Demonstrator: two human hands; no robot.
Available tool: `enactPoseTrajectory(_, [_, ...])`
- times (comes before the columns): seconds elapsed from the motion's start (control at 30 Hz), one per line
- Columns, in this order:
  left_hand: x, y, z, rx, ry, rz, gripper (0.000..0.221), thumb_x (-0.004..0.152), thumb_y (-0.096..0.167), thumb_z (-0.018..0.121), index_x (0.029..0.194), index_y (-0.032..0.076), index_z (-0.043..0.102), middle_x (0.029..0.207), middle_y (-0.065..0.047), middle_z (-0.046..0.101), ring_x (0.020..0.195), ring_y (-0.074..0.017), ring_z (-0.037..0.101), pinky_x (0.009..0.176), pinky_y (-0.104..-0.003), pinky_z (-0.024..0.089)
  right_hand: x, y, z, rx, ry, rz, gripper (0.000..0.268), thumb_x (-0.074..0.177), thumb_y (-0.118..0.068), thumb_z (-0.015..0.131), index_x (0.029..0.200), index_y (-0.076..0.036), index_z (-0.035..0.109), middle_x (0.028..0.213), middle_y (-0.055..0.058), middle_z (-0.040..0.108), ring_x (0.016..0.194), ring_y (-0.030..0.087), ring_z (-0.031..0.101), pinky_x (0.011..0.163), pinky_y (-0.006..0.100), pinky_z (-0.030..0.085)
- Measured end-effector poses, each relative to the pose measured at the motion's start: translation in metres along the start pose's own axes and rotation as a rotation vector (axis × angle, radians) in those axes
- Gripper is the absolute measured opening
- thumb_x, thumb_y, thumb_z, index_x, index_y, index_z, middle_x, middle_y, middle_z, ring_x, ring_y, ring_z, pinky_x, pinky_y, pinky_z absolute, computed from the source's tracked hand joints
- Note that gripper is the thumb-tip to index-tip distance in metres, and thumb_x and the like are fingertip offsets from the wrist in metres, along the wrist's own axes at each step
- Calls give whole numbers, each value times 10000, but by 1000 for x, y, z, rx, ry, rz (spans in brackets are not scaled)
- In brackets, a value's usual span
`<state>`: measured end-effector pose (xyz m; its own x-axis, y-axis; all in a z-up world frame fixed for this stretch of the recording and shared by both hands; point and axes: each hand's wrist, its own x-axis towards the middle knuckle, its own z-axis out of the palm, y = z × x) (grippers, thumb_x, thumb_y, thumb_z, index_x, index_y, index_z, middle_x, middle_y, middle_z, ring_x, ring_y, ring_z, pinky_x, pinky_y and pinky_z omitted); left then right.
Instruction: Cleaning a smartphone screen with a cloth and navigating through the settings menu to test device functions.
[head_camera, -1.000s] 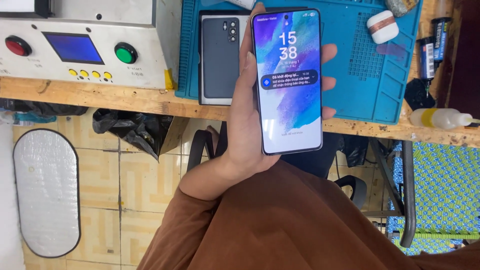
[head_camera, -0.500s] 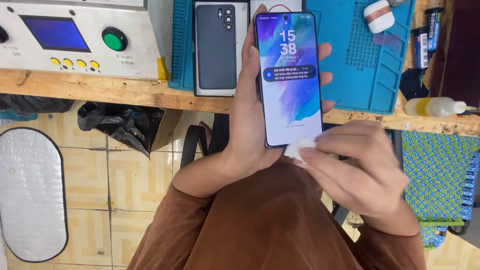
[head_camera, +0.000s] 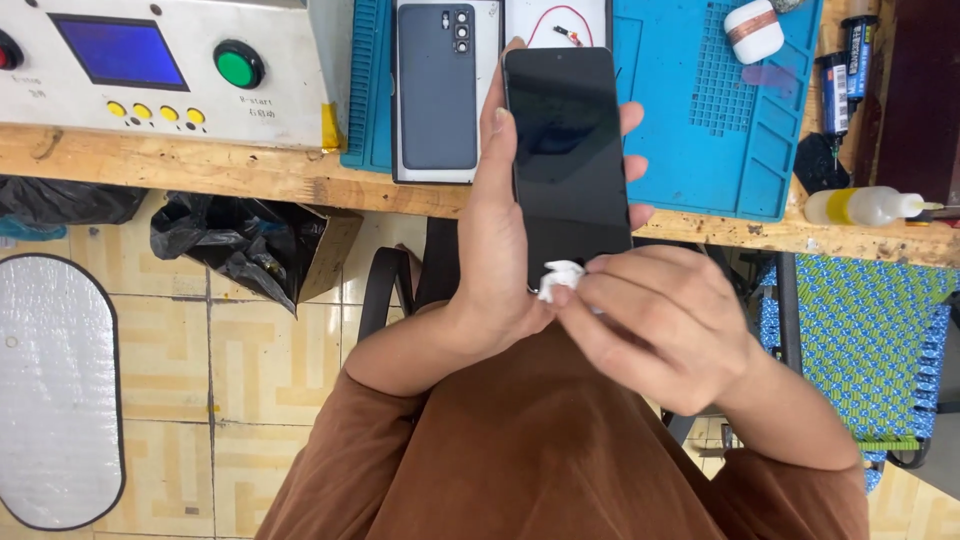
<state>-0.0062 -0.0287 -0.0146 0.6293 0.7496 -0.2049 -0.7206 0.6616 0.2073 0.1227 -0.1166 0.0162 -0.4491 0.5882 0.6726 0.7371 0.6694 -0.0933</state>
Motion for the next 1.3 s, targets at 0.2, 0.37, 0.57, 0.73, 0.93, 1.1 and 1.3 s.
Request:
enactPoseTrajectory(0.2, [0, 0, 0, 40, 9, -32, 546, 1216, 449, 457, 1732, 298, 364, 1470, -351, 644, 1097, -394, 744, 840, -506, 678, -3, 1, -3, -38, -6, -98, 97, 962, 91, 863, 992, 49, 780, 1024, 175, 710, 895, 294, 724, 798, 404, 688])
enactPoseTrajectory(0.37, [3, -6, 3, 9, 27, -63, 542, 1200, 457, 485, 1710, 315, 368, 1461, -350, 642, 1074, -396, 731, 825, -499, 670, 2, -1, 1, -29, 13, -76, 86, 968, 108, 837, 1011, 65, 777, 1040, 173, 669, 907, 297, 703, 792, 412, 708])
enactPoseTrajectory(0.57, [2, -3, 1, 7, 21, -41, 560, 1204, 438, 474, 1734, 309, 349, 1467, -362, 630, 1043, -378, 745, 806, -485, 671, -13, 4, -10, -36, -36, -65, 106, 972, 104, 843, 1026, 80, 755, 1024, 181, 665, 893, 303, 699, 752, 425, 689])
enactPoseTrajectory(0.73, [3, -2, 2, 26, 6, -82, 573, 1194, 451, 487, 1735, 313, 355, 1498, -370, 620, 1084, -393, 751, 858, -494, 676, 0, 3, -7, -40, 24, -82, 78, 966, 81, 839, 962, 34, 777, 993, 156, 698, 886, 275, 709, 778, 385, 695])
enactPoseTrajectory(0.93, [2, 7, 7, 56, -34, -42, 657, 1170, 439, 513, 1780, 341, 287, 1504, -368, 611, 1071, -358, 758, 851, -486, 683, -12, 8, -12, -34, -2, -55, 133, 962, 128, 859, 1030, 73, 760, 1024, 185, 650, 859, 305, 704, 736, 419, 699])
enactPoseTrajectory(1.1, [0, 16, 10, 61, -52, -104, 692, 1154, 436, 537, 1788, 331, 281, 1506, -385, 603, 1080, -374, 750, 855, -502, 677, -30, 7, -24, -31, -6, -28, 195, 940, 67, 941, 996, 14, 762, 1026, 156, 705, 865, 287, 741, 784, 411, 706])
enactPoseTrajectory(1.3, [-3, 25, 7, 62, -101, -82, 690, 1176, 434, 434, 1809, 387, 162, 1566, -418, 536, 1123, -388, 767, 835, -523, 711, -95, 5, -29, -141, 154, 185, 162, 972, 154, 887, 1050, 83, 764, 952, 232, 666, 797, 375, 673, 684, 485, 608])
